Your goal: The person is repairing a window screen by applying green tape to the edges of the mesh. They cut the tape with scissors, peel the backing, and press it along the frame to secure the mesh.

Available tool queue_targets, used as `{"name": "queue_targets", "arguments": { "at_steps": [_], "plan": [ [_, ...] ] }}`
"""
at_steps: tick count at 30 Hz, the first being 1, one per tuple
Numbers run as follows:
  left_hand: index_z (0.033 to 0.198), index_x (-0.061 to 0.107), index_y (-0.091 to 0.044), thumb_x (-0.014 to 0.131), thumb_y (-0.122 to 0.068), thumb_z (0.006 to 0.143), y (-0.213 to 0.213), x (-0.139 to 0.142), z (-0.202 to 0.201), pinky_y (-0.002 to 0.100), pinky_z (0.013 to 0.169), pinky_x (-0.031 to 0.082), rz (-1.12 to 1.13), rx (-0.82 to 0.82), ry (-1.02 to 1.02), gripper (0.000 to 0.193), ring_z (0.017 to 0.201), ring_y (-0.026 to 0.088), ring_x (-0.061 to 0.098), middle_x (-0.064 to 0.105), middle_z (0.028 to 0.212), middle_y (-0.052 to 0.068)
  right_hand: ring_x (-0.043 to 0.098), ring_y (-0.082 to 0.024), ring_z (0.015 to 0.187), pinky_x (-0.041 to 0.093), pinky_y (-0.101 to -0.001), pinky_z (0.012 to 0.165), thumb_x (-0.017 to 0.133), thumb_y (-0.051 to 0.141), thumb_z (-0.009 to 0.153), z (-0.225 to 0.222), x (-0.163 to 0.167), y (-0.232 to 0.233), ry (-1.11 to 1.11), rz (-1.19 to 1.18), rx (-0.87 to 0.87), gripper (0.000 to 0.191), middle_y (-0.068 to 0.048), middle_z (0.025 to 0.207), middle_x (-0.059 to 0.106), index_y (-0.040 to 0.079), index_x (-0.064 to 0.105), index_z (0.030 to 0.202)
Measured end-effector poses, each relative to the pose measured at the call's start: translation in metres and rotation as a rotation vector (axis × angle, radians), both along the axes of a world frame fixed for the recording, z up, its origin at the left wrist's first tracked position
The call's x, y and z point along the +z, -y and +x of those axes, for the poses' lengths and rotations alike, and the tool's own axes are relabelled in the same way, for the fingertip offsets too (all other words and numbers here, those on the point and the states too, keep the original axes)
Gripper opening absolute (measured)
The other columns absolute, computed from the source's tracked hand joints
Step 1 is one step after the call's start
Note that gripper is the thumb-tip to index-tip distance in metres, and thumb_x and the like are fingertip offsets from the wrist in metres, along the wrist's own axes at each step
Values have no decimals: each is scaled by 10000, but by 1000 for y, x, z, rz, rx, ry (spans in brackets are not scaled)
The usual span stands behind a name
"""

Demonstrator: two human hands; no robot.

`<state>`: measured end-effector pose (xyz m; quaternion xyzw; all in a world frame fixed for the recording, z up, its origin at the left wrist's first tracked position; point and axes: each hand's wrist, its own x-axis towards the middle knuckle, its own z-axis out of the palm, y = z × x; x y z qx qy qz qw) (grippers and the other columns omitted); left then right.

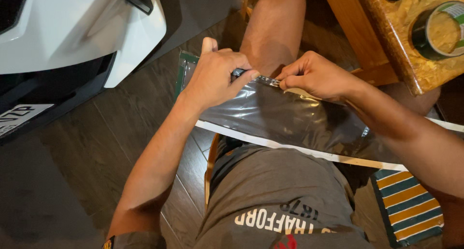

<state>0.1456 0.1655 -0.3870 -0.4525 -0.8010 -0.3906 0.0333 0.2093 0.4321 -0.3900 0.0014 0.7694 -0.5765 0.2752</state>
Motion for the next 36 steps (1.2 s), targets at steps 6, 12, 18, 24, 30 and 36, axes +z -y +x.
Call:
{"name": "queue_targets", "arguments": {
  "at_steps": [6, 12, 18, 24, 30, 36],
  "plan": [
    [807, 715, -117, 799, -265, 940, 1, 0, -3, 393, 853, 311, -6, 6, 24, 216, 651, 190, 573, 656, 684, 9, 634, -60, 739, 509, -232, 673, 640, 131, 944, -5, 5, -2, 104, -50, 49, 245, -55, 906, 781, 2, 797, 1081],
    [802, 712, -116, 803, -257, 933, -3, 2, -3, 397, 836, 308, -11, 12, -45, 213, 693, 206, 596, 667, 704, 14, 612, -56, 699, 508, -241, 657, 538, 397, 1028, -10, 19, 1, 131, 124, 25, 442, -34, 820, 777, 56, 818, 1037],
    [803, 714, -117, 801, -260, 933, -1, 6, 0, 401, 841, 318, -25, 21, -36, 211, 678, 204, 586, 659, 694, 16, 549, -137, 651, 471, -340, 637, 728, 320, 932, -17, 21, 3, -29, 454, 212, 336, -106, 694, 722, 4, 842, 942],
    [814, 706, -116, 799, -277, 946, 3, 4, 3, 400, 848, 310, -13, 2, -3, 228, 666, 204, 565, 636, 685, 17, 613, -77, 722, 514, -280, 704, 715, 181, 915, -8, 16, -3, -48, 168, 181, 205, -32, 772, 761, 4, 817, 943],
    [818, 708, -120, 800, -282, 946, 5, 3, 4, 399, 843, 307, -19, 7, -11, 226, 670, 204, 562, 638, 691, 15, 625, -82, 734, 513, -270, 688, 625, 90, 917, 2, 10, -1, -63, 129, 103, 216, -29, 856, 774, -2, 797, 1010],
    [804, 707, -127, 799, -265, 939, 5, 3, 4, 404, 841, 309, -3, 23, -53, 215, 690, 197, 583, 652, 707, 1, 615, -74, 771, 495, -264, 683, 596, 172, 986, 7, 15, -3, -16, 74, 109, 278, -45, 914, 755, 5, 777, 1116]
  ]
}}
